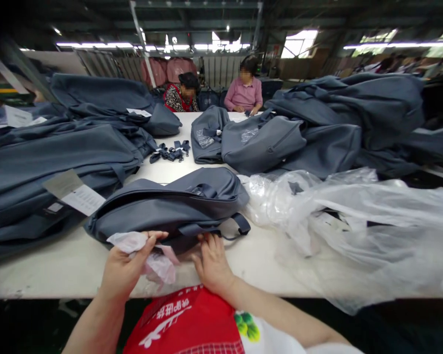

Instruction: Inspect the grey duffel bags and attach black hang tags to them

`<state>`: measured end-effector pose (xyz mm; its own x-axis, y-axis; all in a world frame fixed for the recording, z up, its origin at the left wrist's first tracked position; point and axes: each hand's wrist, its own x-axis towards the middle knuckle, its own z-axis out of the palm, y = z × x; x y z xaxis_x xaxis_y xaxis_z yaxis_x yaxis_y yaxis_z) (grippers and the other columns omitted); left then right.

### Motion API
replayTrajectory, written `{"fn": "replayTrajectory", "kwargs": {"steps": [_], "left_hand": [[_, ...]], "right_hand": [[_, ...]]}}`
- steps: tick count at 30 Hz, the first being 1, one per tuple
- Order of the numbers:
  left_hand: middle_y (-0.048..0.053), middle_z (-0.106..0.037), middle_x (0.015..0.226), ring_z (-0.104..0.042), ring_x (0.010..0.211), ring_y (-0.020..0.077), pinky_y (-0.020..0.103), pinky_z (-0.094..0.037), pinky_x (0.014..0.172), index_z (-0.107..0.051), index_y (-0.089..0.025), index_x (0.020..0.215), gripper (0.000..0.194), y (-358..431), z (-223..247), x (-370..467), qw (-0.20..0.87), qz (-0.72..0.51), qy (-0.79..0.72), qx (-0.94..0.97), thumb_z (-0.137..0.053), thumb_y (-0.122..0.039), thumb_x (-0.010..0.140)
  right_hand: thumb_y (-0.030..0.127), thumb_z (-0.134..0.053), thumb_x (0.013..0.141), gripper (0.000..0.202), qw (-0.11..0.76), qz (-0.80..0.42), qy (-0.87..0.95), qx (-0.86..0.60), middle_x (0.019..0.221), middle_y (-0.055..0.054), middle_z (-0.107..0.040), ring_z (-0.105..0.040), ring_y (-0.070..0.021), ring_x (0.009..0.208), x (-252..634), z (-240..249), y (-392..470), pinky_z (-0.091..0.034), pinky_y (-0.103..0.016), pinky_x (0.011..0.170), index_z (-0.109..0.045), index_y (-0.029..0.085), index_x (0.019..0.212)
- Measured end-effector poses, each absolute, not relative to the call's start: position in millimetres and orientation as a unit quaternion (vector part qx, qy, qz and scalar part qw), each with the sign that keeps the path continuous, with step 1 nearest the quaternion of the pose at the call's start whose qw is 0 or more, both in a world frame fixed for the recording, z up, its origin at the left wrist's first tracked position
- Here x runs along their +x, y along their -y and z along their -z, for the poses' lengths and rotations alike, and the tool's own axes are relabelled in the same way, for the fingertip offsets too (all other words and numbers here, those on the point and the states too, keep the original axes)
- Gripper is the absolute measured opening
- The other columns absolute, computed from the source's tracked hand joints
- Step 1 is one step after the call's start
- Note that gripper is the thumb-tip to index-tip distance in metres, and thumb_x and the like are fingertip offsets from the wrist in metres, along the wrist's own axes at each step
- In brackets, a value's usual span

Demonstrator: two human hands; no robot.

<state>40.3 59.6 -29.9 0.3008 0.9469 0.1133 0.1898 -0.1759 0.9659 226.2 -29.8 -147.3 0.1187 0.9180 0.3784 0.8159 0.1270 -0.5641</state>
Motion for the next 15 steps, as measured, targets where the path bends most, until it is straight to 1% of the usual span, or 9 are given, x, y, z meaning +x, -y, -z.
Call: {"fn": "replayTrajectory", "kwargs": {"steps": [1, 2, 3, 4, 6, 8, 10, 12, 15], "left_hand": [[0.010, -0.075, 0.096, -0.069, 0.091, 0.0238, 0.038, -0.055, 0.090, -0.075, -0.015, 0.090, 0.030, -59.2, 29.0, 40.8, 0.475, -0.403, -0.441, 0.646, -0.066, -0.042, 0.083], [0.009, -0.075, 0.096, -0.069, 0.092, 0.0238, 0.038, -0.054, 0.091, -0.074, -0.015, 0.089, 0.030, -59.0, 28.0, 41.3, 0.477, -0.407, -0.447, 0.638, -0.066, -0.043, 0.082], [0.009, -0.075, 0.096, -0.069, 0.092, 0.0237, 0.038, -0.054, 0.092, -0.074, -0.015, 0.089, 0.029, -59.1, 27.1, 41.8, 0.479, -0.409, -0.451, 0.633, -0.066, -0.042, 0.082], [0.009, -0.075, 0.097, -0.069, 0.093, 0.0236, 0.038, -0.053, 0.094, -0.074, -0.015, 0.090, 0.029, -59.5, 26.5, 42.5, 0.479, -0.411, -0.449, 0.632, -0.066, -0.042, 0.083], [0.009, -0.075, 0.102, -0.069, 0.096, 0.0236, 0.038, -0.053, 0.096, -0.074, -0.016, 0.095, 0.029, -61.4, 27.1, 44.9, 0.471, -0.406, -0.430, 0.655, -0.064, -0.041, 0.085], [0.008, -0.073, 0.109, -0.068, 0.102, 0.0226, 0.037, -0.051, 0.099, -0.073, -0.017, 0.102, 0.028, -63.6, 30.1, 49.1, 0.441, -0.392, -0.402, 0.700, -0.060, -0.037, 0.087], [0.007, -0.072, 0.114, -0.066, 0.106, 0.0209, 0.034, -0.050, 0.100, -0.070, -0.019, 0.108, 0.026, -63.8, 34.1, 54.9, 0.385, -0.365, -0.370, 0.763, -0.057, -0.032, 0.089], [0.007, -0.070, 0.118, -0.065, 0.110, 0.0213, 0.034, -0.050, 0.099, -0.067, -0.021, 0.112, 0.027, -60.4, 36.8, 61.4, 0.311, -0.321, -0.341, 0.827, -0.055, -0.025, 0.088], [0.011, -0.070, 0.111, -0.067, 0.102, 0.0268, 0.039, -0.054, 0.089, -0.065, -0.018, 0.109, 0.032, -50.4, 35.4, 69.9, 0.213, -0.219, -0.341, 0.889, -0.053, -0.015, 0.080]], "right_hand": [[0.029, -0.052, 0.090, 0.055, 0.354, -0.040, 0.648, -0.673, 0.139, -0.027, -0.042, -0.032, -0.0416, 0.135, 229.7, 149.6, 29.3, -0.033, -0.068, 0.106, -0.041, 0.006, 0.139], [0.027, -0.051, 0.091, 0.060, 0.360, -0.010, 0.634, -0.684, 0.142, -0.028, -0.039, -0.028, -0.0423, 0.138, 234.2, 149.5, 28.6, -0.033, -0.069, 0.106, -0.033, 0.005, 0.144], [0.024, -0.049, 0.091, 0.063, 0.376, 0.021, 0.623, -0.686, 0.146, -0.027, -0.035, -0.024, -0.0417, 0.141, 239.5, 146.9, 27.9, -0.033, -0.068, 0.107, -0.027, 0.006, 0.148], [0.019, -0.047, 0.092, 0.066, 0.400, 0.053, 0.616, -0.676, 0.149, -0.024, -0.032, -0.023, -0.0400, 0.143, 245.4, 141.4, 26.7, -0.033, -0.067, 0.108, -0.021, 0.011, 0.151], [0.012, -0.042, 0.092, 0.069, 0.451, 0.092, 0.631, -0.625, 0.153, -0.017, -0.031, -0.025, -0.0353, 0.143, 257.2, 123.2, 22.5, -0.035, -0.063, 0.110, -0.015, 0.021, 0.154], [0.010, -0.040, 0.094, 0.067, 0.486, 0.050, 0.680, -0.547, 0.152, -0.011, -0.035, -0.036, -0.0287, 0.139, 266.8, 98.1, 15.1, -0.040, -0.054, 0.110, -0.018, 0.030, 0.153], [0.016, -0.042, 0.096, 0.059, 0.491, -0.070, 0.722, -0.482, 0.151, -0.008, -0.039, -0.051, -0.0212, 0.128, 272.6, 70.9, 5.1, -0.047, -0.040, 0.105, -0.027, 0.035, 0.150], [0.025, -0.049, 0.096, 0.052, 0.470, -0.185, 0.738, -0.447, 0.150, -0.008, -0.039, -0.059, -0.0177, 0.118, 274.5, 46.3, -5.6, -0.050, -0.032, 0.099, -0.038, 0.032, 0.146], [0.030, -0.055, 0.093, 0.041, 0.385, -0.267, 0.790, -0.396, 0.144, -0.008, -0.048, -0.057, -0.0190, 0.121, 273.6, 21.3, -20.3, -0.046, -0.030, 0.103, -0.056, 0.026, 0.134]]}}
